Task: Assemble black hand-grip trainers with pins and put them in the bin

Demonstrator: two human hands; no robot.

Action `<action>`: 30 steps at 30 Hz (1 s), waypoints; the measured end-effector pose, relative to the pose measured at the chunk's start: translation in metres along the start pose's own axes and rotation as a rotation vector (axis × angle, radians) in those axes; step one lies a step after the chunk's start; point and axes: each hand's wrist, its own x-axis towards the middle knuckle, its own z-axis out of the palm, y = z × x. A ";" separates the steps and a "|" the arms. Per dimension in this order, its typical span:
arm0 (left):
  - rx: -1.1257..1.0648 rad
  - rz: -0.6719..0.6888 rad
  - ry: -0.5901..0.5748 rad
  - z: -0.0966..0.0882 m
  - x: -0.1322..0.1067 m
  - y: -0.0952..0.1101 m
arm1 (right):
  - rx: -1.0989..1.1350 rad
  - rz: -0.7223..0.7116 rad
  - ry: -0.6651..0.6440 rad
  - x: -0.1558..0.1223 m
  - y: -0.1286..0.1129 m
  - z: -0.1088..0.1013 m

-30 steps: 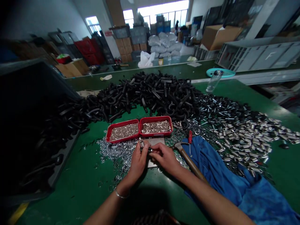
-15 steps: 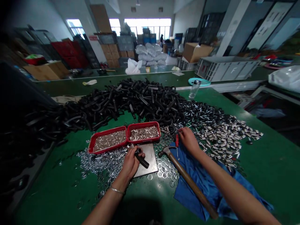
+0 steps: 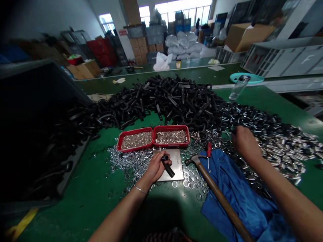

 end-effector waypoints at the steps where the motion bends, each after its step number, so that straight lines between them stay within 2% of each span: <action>1: 0.001 -0.004 -0.004 0.000 0.001 0.000 | 0.017 0.026 0.043 -0.005 -0.017 0.002; 3: 0.007 -0.009 0.003 0.002 0.001 0.000 | 0.001 0.089 0.046 -0.018 -0.062 0.013; 5: 0.013 -0.003 0.023 0.005 -0.002 0.000 | 0.131 0.069 -0.099 -0.032 -0.115 0.029; 7: 0.029 0.013 0.047 0.010 -0.009 0.000 | 0.213 0.003 -0.187 -0.044 -0.162 0.047; 9: 0.067 0.033 0.062 0.015 -0.017 0.002 | 0.261 -0.089 -0.225 -0.051 -0.195 0.063; 11: 0.142 0.055 0.058 0.018 -0.025 0.006 | 0.277 -0.168 -0.260 -0.056 -0.215 0.075; 15: 0.359 0.108 0.080 0.014 -0.033 0.015 | 0.264 -0.248 -0.318 -0.062 -0.230 0.088; 17: 0.412 0.121 0.098 0.011 -0.034 0.020 | 0.296 -0.224 -0.299 -0.065 -0.233 0.090; 21: 0.461 0.103 0.065 0.011 -0.039 0.030 | 0.358 -0.184 -0.246 -0.065 -0.232 0.090; 25: 0.641 0.126 0.036 0.015 -0.046 0.042 | 0.397 -0.329 -0.312 -0.061 -0.228 0.088; 30: 0.789 0.209 0.061 0.019 -0.050 0.050 | 0.446 -0.304 -0.364 -0.057 -0.235 0.085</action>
